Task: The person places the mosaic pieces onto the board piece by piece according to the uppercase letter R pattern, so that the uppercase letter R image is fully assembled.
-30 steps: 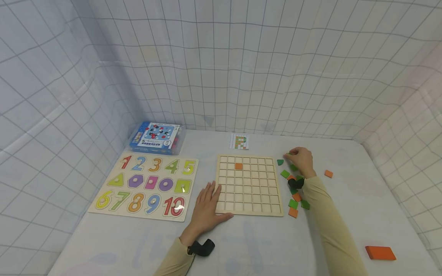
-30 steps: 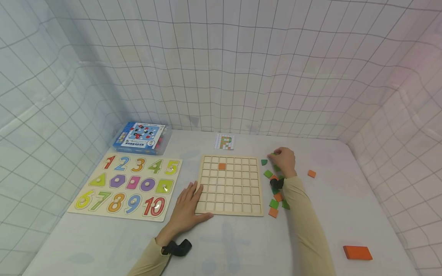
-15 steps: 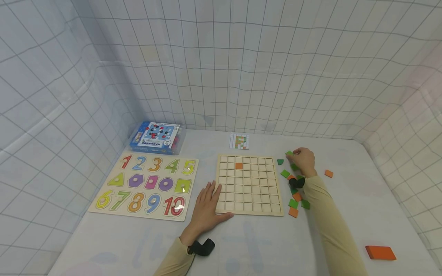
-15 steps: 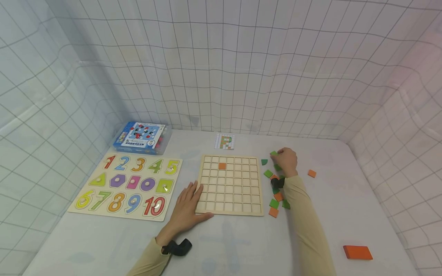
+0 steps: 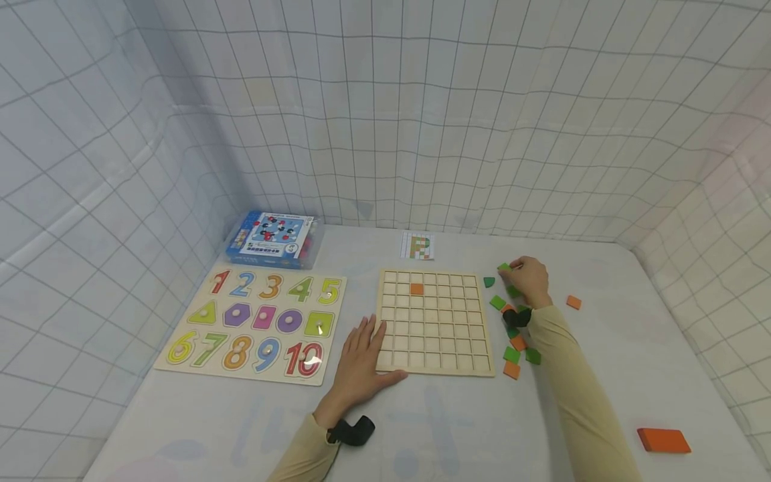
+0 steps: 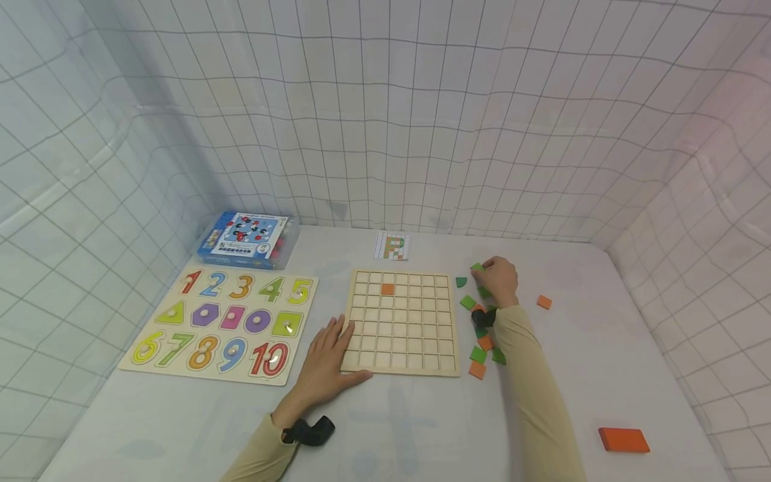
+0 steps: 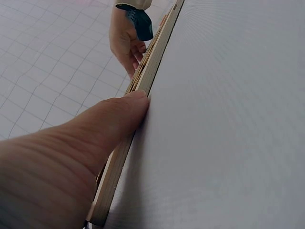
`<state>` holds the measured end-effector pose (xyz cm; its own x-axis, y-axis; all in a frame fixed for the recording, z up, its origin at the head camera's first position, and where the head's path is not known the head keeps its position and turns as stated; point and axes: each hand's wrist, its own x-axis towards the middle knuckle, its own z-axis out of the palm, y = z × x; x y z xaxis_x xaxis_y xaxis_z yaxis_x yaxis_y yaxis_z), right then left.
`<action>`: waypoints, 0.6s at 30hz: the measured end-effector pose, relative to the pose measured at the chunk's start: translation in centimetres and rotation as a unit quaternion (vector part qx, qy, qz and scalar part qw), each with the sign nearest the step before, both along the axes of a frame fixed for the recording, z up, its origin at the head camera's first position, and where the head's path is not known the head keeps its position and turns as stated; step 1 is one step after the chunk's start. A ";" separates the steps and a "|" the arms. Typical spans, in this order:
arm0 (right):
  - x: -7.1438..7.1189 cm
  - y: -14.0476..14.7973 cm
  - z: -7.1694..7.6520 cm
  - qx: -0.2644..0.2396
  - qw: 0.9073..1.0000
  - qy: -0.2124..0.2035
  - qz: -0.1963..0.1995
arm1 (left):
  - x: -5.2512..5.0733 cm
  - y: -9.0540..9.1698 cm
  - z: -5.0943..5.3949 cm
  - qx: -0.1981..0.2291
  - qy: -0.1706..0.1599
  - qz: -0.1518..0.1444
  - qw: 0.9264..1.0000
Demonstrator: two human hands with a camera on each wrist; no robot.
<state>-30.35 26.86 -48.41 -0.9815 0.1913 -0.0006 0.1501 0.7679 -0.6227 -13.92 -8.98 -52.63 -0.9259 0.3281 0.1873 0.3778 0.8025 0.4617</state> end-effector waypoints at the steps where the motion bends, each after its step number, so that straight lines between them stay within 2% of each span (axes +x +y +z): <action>1: 0.0 0.0 0.0 0.000 1.000 0.000 0.005 | 0.0 0.0 0.0 -0.001 0.000 0.000 1.000; 7: 0.0 0.0 -0.1 0.002 1.000 -0.003 0.027 | 0.0 0.0 0.0 -0.005 -0.002 0.004 1.000; 18: 0.7 -0.4 -0.1 -0.003 0.998 0.022 0.056 | 0.0 0.1 0.2 0.001 -0.005 0.002 1.000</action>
<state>-29.62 26.46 -48.52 -0.9959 0.0802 0.0423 0.0355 0.7747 -0.6313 -13.88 -8.92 -52.42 -0.9290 0.3243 0.1784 0.3701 0.8033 0.4666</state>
